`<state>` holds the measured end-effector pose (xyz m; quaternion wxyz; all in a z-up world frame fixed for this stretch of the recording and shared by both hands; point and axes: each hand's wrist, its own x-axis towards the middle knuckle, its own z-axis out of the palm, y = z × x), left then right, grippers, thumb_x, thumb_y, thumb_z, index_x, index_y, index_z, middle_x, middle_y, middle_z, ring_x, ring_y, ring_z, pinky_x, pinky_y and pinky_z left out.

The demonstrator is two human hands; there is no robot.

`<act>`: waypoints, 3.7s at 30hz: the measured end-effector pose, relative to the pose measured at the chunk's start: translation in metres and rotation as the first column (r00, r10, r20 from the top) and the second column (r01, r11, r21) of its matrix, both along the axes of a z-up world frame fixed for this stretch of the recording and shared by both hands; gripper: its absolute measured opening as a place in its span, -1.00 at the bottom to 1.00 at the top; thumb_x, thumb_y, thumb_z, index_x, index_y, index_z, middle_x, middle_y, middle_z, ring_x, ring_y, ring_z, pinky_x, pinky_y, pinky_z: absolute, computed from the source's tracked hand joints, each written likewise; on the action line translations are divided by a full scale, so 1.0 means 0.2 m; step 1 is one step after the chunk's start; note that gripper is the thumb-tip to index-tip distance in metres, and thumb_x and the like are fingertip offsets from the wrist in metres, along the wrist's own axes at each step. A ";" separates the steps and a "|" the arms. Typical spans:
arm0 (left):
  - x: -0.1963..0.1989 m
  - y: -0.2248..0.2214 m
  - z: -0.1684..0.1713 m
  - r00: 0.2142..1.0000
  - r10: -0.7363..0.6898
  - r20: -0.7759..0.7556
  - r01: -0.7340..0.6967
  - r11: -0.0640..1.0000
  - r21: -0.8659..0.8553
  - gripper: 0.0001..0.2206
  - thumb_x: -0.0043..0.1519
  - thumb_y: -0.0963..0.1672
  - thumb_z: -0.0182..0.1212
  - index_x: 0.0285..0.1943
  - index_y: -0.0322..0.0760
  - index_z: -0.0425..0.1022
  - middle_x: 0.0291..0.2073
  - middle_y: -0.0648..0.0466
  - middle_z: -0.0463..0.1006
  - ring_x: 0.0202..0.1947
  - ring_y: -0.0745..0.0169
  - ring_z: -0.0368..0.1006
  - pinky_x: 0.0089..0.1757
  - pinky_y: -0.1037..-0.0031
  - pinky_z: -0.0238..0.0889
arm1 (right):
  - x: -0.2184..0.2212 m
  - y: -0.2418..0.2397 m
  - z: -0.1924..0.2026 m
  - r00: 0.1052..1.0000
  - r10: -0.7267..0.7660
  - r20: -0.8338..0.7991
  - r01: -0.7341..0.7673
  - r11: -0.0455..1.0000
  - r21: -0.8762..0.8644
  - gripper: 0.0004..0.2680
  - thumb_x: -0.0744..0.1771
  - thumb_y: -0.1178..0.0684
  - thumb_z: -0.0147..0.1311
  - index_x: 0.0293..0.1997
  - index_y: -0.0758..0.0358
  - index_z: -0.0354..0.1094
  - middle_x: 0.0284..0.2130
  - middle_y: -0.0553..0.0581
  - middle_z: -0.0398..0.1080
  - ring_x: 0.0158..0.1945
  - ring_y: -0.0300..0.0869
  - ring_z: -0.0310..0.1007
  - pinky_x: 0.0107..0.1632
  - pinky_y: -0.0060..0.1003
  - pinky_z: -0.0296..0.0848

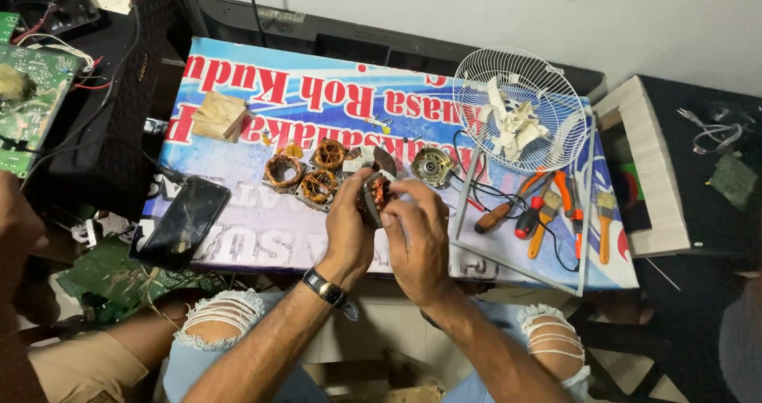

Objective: The person uses a utility knife to scrape and trim copper windings on a small motor stator, then uses pliers to adjust and pull wires. They handle multiple stator coils and a disassembled fan motor on a cluttered workbench.

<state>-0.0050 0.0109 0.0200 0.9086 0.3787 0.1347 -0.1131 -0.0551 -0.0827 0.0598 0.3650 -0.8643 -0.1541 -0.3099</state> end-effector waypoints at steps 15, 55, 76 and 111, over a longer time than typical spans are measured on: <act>0.07 0.07 0.08 0.994 0.087 -0.071 -0.082 0.995 0.064 -0.71 0.15 0.05 0.23 -0.06 -0.07 0.58 -0.04 0.04 0.69 0.01 0.15 0.53 -0.07 0.24 0.36 | -0.32 -0.01 0.20 0.765 0.570 -0.298 -0.403 0.786 0.468 -0.87 0.44 0.04 -0.12 -0.18 0.26 0.21 -0.45 0.06 0.25 -0.45 -0.23 0.23 -0.36 -0.36 0.33; 0.03 0.09 0.16 0.887 -0.449 -0.111 0.458 0.886 0.072 -0.50 0.20 0.09 0.20 0.15 -0.31 0.38 -0.04 -0.23 0.46 -0.03 -0.34 0.50 -0.16 -0.09 0.49 | 0.02 -0.44 0.15 0.880 -0.005 -0.476 -0.065 0.989 -0.131 -0.98 0.31 0.06 0.22 -0.26 -0.01 0.53 -0.47 0.07 0.57 -0.29 0.01 0.62 -0.22 -0.15 0.56; 0.01 0.12 0.26 0.910 -0.414 -0.020 0.414 0.910 0.025 -0.45 0.03 -0.21 0.24 0.28 -0.39 0.32 0.05 -0.37 0.35 -0.08 -0.33 0.50 -0.15 -0.07 0.55 | 0.03 -0.51 0.10 0.868 -0.150 -0.473 0.034 0.969 -0.246 -0.95 0.34 0.04 0.16 -0.16 -0.06 0.47 -0.45 -0.04 0.61 -0.28 -0.02 0.63 -0.17 -0.06 0.56; -0.02 0.10 0.19 0.927 -0.315 0.203 0.262 0.932 0.251 -0.52 0.04 -0.29 0.25 0.21 -0.45 0.37 0.05 -0.27 0.43 -0.04 -0.08 0.45 0.01 0.10 0.48 | 0.10 -0.48 -0.04 0.750 0.425 -0.507 0.244 0.535 0.809 -0.91 0.34 0.12 0.10 -0.17 0.29 0.34 -0.41 0.23 0.42 -0.67 -0.23 0.31 -0.60 -0.38 0.28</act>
